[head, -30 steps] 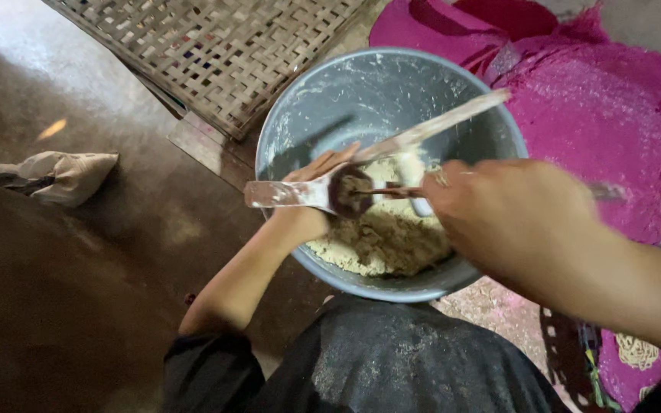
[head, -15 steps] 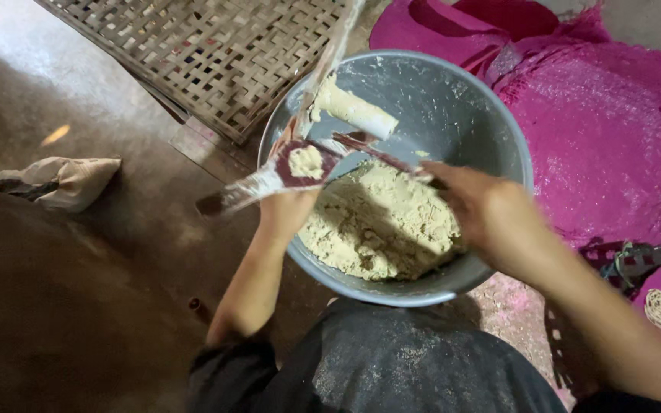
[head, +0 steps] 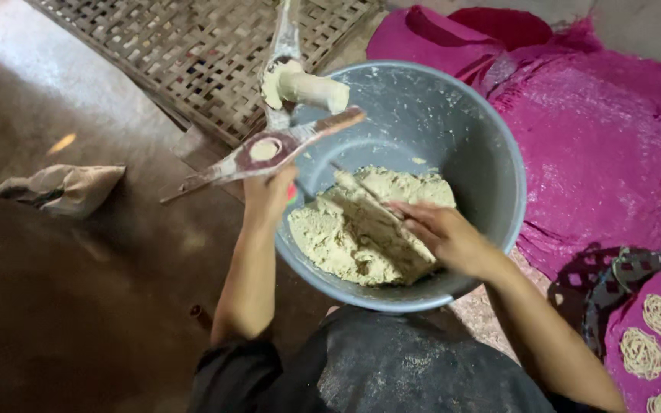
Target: The person kneads dough in a large plastic basin, loads portions into a hand-held wooden noodle press, and squeezes the press to extrude noodle strands onto pink trays. They arrange the extruded noodle nests on the trays and repeat the loading and pressing cycle.
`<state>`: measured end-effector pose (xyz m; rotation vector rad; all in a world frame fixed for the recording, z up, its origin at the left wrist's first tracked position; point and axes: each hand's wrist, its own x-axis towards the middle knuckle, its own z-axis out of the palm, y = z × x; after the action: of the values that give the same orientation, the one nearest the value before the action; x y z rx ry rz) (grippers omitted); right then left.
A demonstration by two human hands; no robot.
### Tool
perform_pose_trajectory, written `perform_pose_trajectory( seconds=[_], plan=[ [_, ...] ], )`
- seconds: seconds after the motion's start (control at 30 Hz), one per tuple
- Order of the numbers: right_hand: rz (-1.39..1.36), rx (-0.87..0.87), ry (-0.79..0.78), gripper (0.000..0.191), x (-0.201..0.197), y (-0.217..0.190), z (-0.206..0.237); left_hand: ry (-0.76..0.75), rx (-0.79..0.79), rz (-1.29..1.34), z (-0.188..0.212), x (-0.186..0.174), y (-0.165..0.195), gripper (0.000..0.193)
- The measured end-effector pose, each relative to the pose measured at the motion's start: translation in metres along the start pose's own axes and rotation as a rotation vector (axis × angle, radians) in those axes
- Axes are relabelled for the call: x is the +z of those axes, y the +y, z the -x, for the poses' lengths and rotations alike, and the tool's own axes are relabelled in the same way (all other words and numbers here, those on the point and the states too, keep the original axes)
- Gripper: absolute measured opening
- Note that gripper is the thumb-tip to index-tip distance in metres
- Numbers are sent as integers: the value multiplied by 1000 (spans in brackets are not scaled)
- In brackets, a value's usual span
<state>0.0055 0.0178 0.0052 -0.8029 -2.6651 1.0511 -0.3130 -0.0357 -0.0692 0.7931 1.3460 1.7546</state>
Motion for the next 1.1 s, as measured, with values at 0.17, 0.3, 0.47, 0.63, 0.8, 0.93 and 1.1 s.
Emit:
perform_pose_trajectory(
  seconds=[0.17, 0.3, 0.47, 0.63, 0.8, 0.93, 1.1],
  plan=[
    [-798, -389, 383, 81, -12, 1, 1, -602, -286, 500, 70, 64, -31, 19],
    [-1519, -541, 509, 86, -31, -15, 37, -995, -499, 491, 133, 124, -43, 58],
    [-880, -459, 531, 78, -91, -7, 143, -1010, 160, -145, 151, 167, -6, 77],
    [106, -670, 509, 75, -93, -6, 254, -1179, 149, -917, 193, 257, 41, 50],
    [255, -511, 520, 69, -89, 1, 349, -1280, 219, -1099, 265, 350, 44, 60],
    [-179, -317, 577, 80, -96, 35, 443, -1399, 220, -1082, 292, 412, 19, 69],
    [-796, 346, -29, 94, -91, 112, 540, -1375, 322, -920, 315, 451, -24, 80]
  ],
)
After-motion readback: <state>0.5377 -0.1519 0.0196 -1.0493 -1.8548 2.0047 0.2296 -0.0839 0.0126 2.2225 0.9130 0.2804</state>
